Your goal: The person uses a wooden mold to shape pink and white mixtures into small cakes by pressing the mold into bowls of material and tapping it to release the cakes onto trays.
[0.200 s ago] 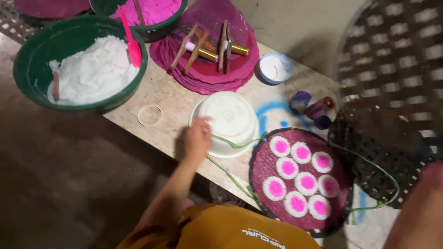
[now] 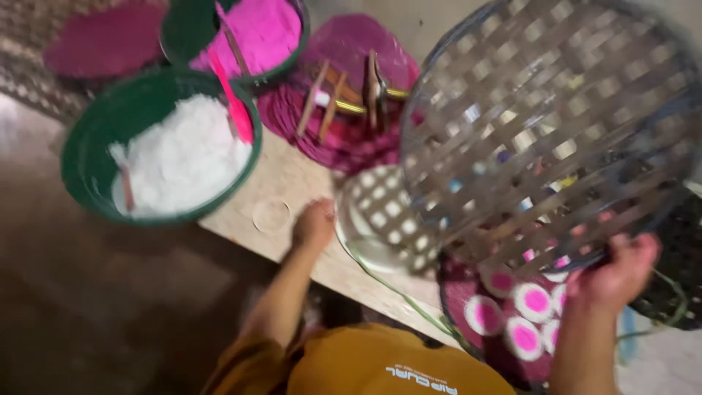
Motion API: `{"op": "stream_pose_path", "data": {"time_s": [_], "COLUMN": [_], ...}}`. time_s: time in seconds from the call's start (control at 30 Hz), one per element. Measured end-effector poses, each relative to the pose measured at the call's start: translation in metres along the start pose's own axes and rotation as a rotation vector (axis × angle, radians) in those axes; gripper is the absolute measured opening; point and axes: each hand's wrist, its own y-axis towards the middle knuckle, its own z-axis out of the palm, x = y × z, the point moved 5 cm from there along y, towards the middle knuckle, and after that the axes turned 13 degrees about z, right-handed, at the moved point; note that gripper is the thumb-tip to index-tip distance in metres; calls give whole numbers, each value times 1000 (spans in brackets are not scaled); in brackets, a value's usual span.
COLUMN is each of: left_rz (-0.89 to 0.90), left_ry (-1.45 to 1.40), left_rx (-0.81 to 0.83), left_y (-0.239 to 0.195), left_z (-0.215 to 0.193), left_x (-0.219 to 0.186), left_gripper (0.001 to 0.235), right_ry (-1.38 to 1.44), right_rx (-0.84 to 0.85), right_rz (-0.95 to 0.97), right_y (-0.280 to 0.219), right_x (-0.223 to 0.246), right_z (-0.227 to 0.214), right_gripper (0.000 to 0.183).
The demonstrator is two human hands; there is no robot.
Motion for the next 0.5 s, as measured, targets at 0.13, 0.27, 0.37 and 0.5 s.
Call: {"op": "stream_pose_path", "data": {"time_s": [0.13, 0.27, 0.37, 0.5], "left_rz": [166, 272, 260, 140], "left_ry": [270, 415, 394, 121], "left_rx": [331, 406, 379, 208], "left_y": [11, 32, 29, 18], "left_z": [71, 84, 64, 24], "left_x": [30, 72, 119, 168], "left_gripper": [30, 38, 43, 48], "right_ry": [120, 30, -67, -103], "right_rx": [-105, -208, -293, -435], "right_rz": [161, 294, 456, 647], "right_y": [-61, -107, -150, -190], "right_x": [-77, -125, -164, -220], "right_z": [40, 52, 52, 49], "right_gripper": [32, 32, 35, 31]}}
